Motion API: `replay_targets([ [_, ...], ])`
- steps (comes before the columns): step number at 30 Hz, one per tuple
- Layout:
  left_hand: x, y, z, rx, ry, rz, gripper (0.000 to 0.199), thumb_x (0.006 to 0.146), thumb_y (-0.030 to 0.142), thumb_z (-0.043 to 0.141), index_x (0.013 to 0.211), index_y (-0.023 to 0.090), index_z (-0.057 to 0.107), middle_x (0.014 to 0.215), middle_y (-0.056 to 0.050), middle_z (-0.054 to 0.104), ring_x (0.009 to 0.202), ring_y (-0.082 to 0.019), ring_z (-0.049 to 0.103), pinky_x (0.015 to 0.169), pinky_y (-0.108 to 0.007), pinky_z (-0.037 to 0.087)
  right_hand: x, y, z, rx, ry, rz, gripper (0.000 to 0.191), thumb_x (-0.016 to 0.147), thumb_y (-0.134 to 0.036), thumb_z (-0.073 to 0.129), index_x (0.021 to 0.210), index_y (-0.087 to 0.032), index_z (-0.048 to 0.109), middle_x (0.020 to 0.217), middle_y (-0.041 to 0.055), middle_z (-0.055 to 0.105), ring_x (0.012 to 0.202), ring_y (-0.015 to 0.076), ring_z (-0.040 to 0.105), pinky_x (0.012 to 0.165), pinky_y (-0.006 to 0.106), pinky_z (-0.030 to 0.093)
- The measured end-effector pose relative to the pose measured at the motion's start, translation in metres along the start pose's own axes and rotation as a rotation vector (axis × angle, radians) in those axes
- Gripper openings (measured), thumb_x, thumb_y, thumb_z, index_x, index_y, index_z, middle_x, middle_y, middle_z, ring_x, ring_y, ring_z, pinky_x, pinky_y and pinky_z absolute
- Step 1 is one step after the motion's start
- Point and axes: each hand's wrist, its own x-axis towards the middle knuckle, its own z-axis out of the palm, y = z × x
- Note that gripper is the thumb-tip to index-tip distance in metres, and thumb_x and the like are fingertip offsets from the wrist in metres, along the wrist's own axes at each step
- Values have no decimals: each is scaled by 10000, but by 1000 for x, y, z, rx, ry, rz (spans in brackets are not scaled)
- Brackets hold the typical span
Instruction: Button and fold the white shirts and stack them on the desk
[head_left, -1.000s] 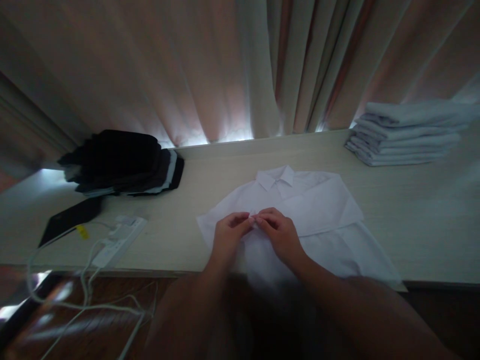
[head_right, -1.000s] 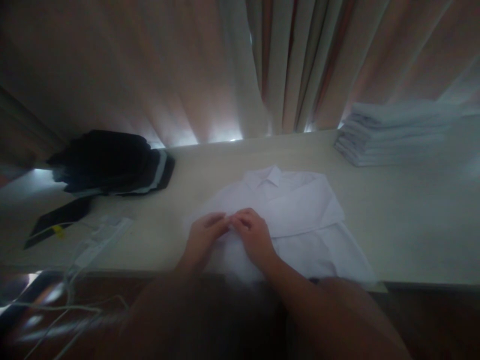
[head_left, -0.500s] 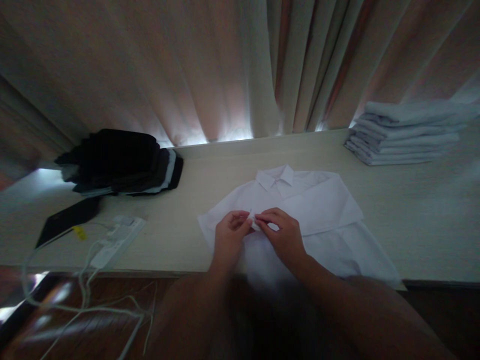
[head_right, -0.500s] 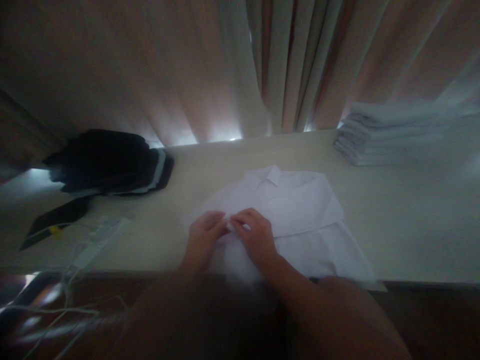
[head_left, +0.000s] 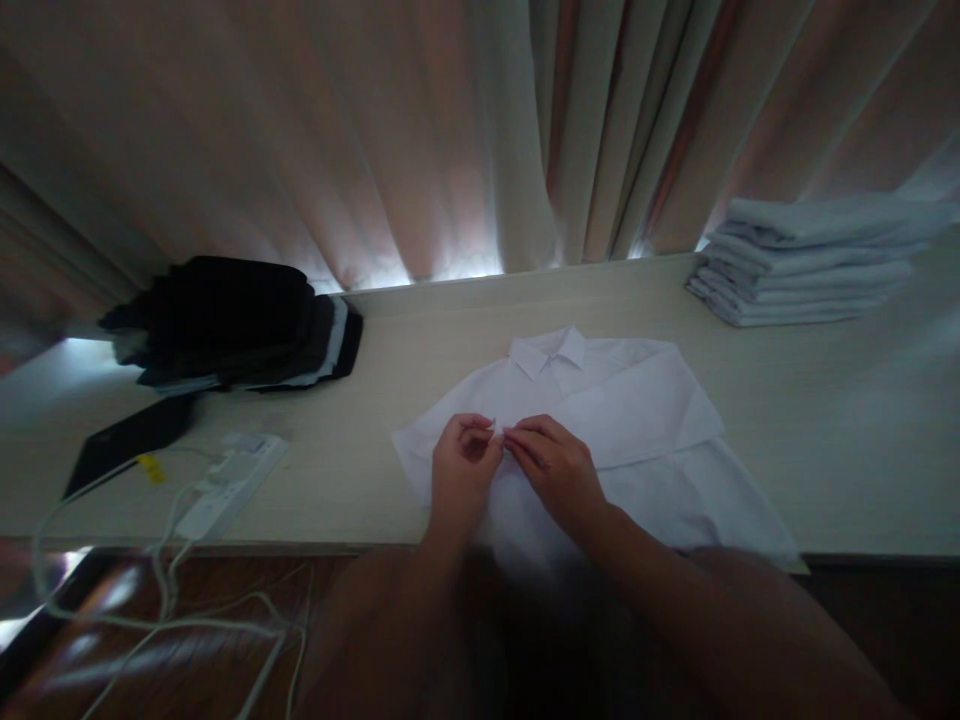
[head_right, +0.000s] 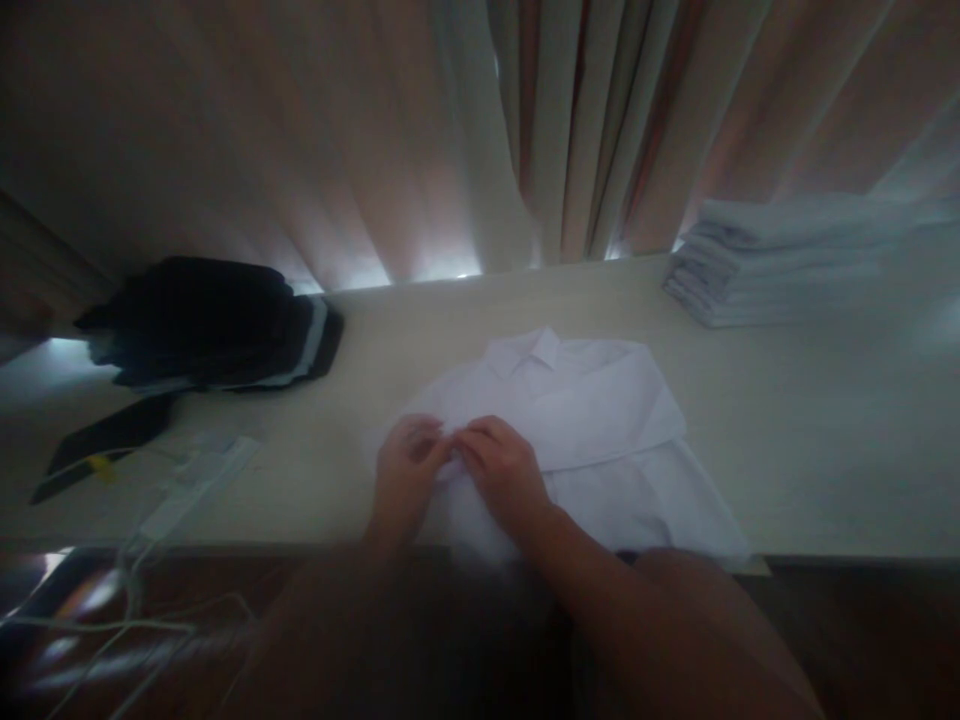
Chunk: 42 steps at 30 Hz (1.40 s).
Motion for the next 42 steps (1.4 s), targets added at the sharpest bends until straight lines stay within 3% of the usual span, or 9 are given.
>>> replay_targets([
  [6,1,1,0,40,-23,60,213,735,181,670,906,205,545,750,29,609,670,-118,617,636,-231,487,2,-4,-1,61,3,91,126,920,-237,600,944,-218,722,911,69,687,843,183,648,794,319,539],
  [12,0,-1,2,56,-44,86,184,743,146,624,877,210,516,778,30,564,694,-109,570,648,-224,458,7,-3,-7,178,-91,211,62,868,-225,643,888,-200,696,859,50,671,774,169,632,728,304,525],
  [19,-2,-2,4,71,-77,96,189,793,188,573,974,235,544,761,21,578,705,-138,581,664,-254,457,12,-3,-18,300,-150,302,55,808,-188,650,845,-200,688,829,27,686,756,152,643,734,285,527],
  [29,-2,-5,3,73,-188,109,214,830,233,555,1044,241,569,717,14,574,626,-144,531,594,-267,418,9,4,-14,254,-118,301,92,779,-121,607,794,-187,670,783,21,673,722,149,618,707,278,505],
  [35,-2,-2,3,154,-124,106,164,835,234,563,999,242,570,694,13,581,637,-152,561,616,-273,437,9,-4,-20,267,-126,292,76,819,-192,640,863,-193,703,824,31,696,741,153,646,725,284,525],
  [42,-2,0,-2,81,-130,96,188,824,236,586,1011,236,563,686,17,577,626,-146,546,611,-266,427,10,-6,-21,272,-122,231,90,832,-191,665,847,-214,751,826,33,716,762,159,657,728,292,520],
])
